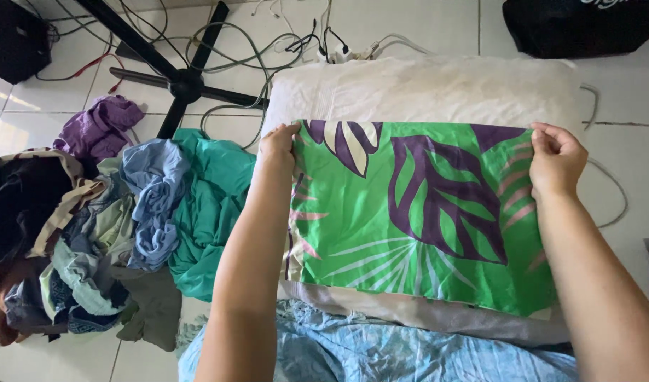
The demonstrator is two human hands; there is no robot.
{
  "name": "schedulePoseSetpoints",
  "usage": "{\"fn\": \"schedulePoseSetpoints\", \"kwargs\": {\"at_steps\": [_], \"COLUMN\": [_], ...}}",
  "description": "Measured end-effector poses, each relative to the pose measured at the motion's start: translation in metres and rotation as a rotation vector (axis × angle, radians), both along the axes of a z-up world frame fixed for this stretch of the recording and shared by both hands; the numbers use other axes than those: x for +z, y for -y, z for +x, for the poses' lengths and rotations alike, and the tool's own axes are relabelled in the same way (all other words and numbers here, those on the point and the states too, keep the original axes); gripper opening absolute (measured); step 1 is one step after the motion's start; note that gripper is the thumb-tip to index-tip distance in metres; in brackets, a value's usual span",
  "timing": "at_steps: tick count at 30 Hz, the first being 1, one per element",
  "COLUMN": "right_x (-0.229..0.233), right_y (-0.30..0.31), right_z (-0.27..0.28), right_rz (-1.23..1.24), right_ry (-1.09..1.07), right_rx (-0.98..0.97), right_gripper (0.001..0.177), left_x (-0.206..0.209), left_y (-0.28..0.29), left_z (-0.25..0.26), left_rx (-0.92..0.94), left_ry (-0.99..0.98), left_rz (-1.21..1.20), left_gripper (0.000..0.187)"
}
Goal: Ironing and folding a tank top and a piece of fabric on a pillow.
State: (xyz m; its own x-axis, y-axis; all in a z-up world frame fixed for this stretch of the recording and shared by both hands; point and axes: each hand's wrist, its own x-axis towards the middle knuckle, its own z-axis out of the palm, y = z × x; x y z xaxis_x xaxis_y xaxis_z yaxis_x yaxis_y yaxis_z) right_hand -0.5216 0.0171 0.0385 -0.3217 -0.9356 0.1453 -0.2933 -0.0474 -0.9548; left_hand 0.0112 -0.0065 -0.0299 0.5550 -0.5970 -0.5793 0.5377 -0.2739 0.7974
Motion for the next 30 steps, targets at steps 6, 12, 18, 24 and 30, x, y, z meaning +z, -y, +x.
{"fn": "schedulePoseSetpoints", "kwargs": {"at_steps": [6, 12, 18, 24, 30], "right_x": [-0.003, -0.002, 0.067, 0.045, 0.027], "right_y": [-0.002, -0.007, -0.036, -0.043, -0.050], "right_z": [0.004, 0.012, 0.088, 0.180, 0.145], "right_rz": [-0.065, -0.141, -0.369, -0.408, -0.149], "right_ry": [-0.111, -0.271, -0.894, -0.881, -1.129], "right_rx": [-0.028, -0.066, 0.031, 0.533, 0.501], "right_gripper": [0.010, 0.010, 0.028, 0.052, 0.077], "left_x": [-0.021, 0.055, 0.121, 0.076, 0.093], "left_y": [-0.010, -0.054, -0.089, -0.094, -0.123], "left_z": [-0.011, -0.052, -0.142, -0.195, -0.147], "left_rx": [0.122, 0.032, -0.301, -0.687, -0.818], "left_ry": [0.365, 0.765, 1.450, 1.543, 1.731], "left_rz": [-0.235, -0.261, -0.497, -0.522, -0.116], "left_gripper": [0.029, 0.019, 0.037, 0.057, 0.085]}}
